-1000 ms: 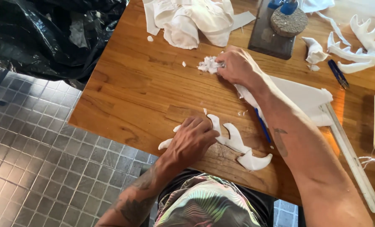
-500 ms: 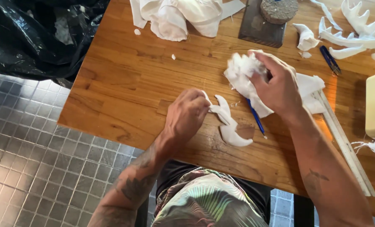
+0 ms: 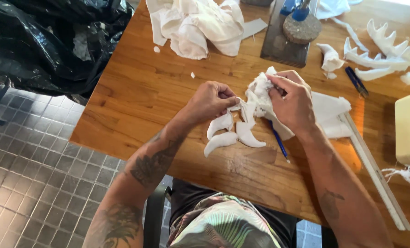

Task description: Stuffing a white fabric horn with small pieces of white filler material using hands and a pen

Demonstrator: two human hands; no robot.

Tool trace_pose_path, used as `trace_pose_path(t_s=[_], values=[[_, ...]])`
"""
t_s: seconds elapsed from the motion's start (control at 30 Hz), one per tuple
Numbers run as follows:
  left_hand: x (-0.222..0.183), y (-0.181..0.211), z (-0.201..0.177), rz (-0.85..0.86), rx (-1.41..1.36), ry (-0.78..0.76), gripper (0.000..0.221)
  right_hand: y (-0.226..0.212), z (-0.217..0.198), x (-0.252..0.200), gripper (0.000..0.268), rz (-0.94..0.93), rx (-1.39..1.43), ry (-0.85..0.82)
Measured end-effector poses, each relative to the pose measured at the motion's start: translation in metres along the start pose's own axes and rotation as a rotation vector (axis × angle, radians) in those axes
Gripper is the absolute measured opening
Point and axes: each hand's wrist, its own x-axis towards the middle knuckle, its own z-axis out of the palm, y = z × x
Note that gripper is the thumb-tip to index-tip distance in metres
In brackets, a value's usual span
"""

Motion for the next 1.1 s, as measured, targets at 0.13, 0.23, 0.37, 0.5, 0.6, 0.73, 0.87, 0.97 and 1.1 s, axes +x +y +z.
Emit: trace_pose_path(t_s=[0.13, 0.23, 0.37, 0.5, 0.6, 0.73, 0.87, 0.97, 1.1], values=[[0.014, -0.031, 0.005, -0.069, -0.319, -0.028, 0.025, -0.009, 0.005, 0.004, 0.030, 0.198, 0.293, 0.183], [0.015, -0.031, 0.000, -0.107, -0.342, 0.005, 0.023, 0.013, 0.038, -0.005, 0.026, 0.401, 0.828, 0.241], [0.034, -0.066, 0.007, -0.077, -0.419, 0.027, 0.026, -0.027, 0.048, -0.015, 0.037, 0.441, 1.140, 0.198], [0.030, -0.065, 0.016, -0.057, -0.468, 0.014, 0.013, -0.030, 0.073, -0.029, 0.038, 0.229, 0.980, 0.076], [0.040, -0.079, 0.015, -0.042, -0.544, -0.018, 0.012, -0.027, 0.071, -0.027, 0.033, 0.139, 0.697, 0.053], [0.042, -0.089, 0.020, -0.030, -0.589, -0.021, 0.017, -0.015, 0.063, -0.025, 0.025, 0.029, 0.413, -0.051], [0.032, -0.071, 0.023, 0.059, -0.608, -0.041, 0.014, -0.011, 0.060, -0.017, 0.022, -0.137, 0.408, -0.080], [0.037, -0.078, 0.030, 0.098, -0.608, -0.026, 0.015, 0.009, 0.074, -0.022, 0.020, 0.023, 0.445, -0.107], [0.033, -0.071, 0.028, 0.171, -0.518, 0.047, 0.009, 0.008, 0.079, -0.024, 0.018, 0.036, 0.375, -0.065]])
